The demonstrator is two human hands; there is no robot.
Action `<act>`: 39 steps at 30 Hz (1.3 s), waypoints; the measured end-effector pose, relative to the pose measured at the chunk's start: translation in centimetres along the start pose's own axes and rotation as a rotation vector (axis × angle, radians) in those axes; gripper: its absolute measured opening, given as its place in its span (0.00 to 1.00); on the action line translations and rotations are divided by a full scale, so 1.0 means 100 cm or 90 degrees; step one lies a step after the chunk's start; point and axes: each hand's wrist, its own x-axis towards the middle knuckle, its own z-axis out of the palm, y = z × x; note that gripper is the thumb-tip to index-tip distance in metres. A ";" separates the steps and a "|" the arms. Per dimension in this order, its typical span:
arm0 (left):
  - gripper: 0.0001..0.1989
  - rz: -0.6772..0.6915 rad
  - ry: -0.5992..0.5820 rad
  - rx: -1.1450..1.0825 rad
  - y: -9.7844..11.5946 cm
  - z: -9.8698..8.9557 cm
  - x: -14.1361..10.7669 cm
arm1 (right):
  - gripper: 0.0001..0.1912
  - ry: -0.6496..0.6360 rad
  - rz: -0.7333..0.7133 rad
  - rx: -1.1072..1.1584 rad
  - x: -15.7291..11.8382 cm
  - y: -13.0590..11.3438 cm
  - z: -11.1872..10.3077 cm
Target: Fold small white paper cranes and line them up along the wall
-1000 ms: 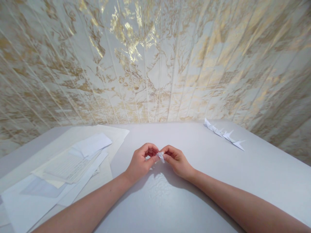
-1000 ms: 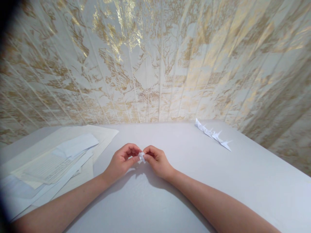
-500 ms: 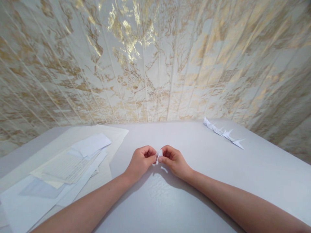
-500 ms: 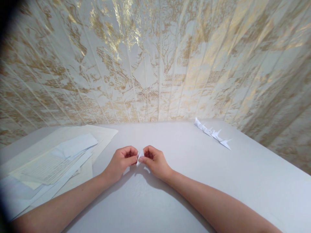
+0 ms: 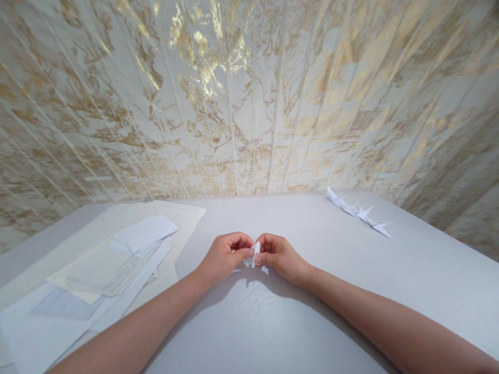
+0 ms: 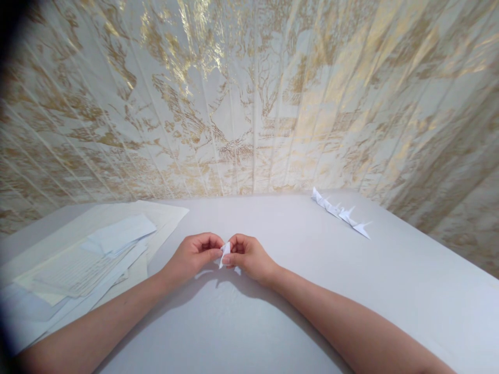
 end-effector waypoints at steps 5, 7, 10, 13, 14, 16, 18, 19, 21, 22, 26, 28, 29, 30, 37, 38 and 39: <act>0.03 -0.010 0.009 0.095 0.005 0.000 0.001 | 0.15 -0.008 0.019 -0.045 0.001 0.000 -0.001; 0.04 0.008 0.023 0.140 0.006 0.001 0.000 | 0.15 -0.004 0.015 -0.061 0.001 0.001 -0.001; 0.05 0.015 0.033 0.148 0.006 0.002 -0.002 | 0.15 0.002 0.005 -0.078 0.001 0.002 -0.001; 0.06 0.002 0.028 0.115 0.006 0.002 -0.003 | 0.15 -0.001 -0.003 -0.084 0.001 0.002 -0.001; 0.06 -0.002 0.026 0.104 0.006 0.002 -0.003 | 0.15 -0.003 -0.006 -0.083 0.001 0.002 0.000; 0.07 -0.012 0.025 0.081 0.006 0.002 -0.004 | 0.14 -0.008 -0.014 -0.080 0.000 0.001 0.000; 0.06 -0.028 0.028 0.053 0.005 0.002 -0.004 | 0.13 -0.010 -0.022 -0.080 0.000 0.001 0.000; 0.06 -0.036 0.031 0.037 0.004 0.002 -0.003 | 0.13 -0.007 -0.026 -0.085 0.000 0.002 0.000; 0.06 -0.052 0.039 0.005 0.002 0.004 -0.002 | 0.12 0.002 -0.031 -0.101 -0.001 0.002 0.001; 0.05 -0.061 0.042 -0.009 0.001 0.005 -0.002 | 0.12 0.008 -0.034 -0.113 -0.001 0.003 0.001; 0.04 -0.111 0.041 -0.063 -0.001 0.008 0.001 | 0.11 0.042 -0.038 -0.171 0.000 0.003 0.002; 0.05 -0.133 0.043 -0.084 -0.001 0.008 0.002 | 0.11 0.065 -0.041 -0.198 0.001 0.003 0.002; 0.06 -0.140 0.042 -0.099 -0.001 0.008 0.002 | 0.11 0.076 -0.044 -0.209 0.001 0.002 0.002; 0.07 -0.142 0.037 -0.118 -0.002 0.008 0.002 | 0.11 0.091 -0.051 -0.220 0.002 0.002 0.001; 0.11 -0.098 0.036 -0.084 -0.006 0.008 0.001 | 0.08 0.134 -0.137 -0.282 0.002 0.007 -0.003; 0.10 -0.080 0.039 -0.051 -0.005 0.008 0.001 | 0.07 0.131 -0.181 -0.303 0.002 0.007 -0.004; 0.09 -0.062 0.041 -0.010 -0.004 0.007 0.001 | 0.06 0.125 -0.236 -0.335 0.001 0.006 -0.005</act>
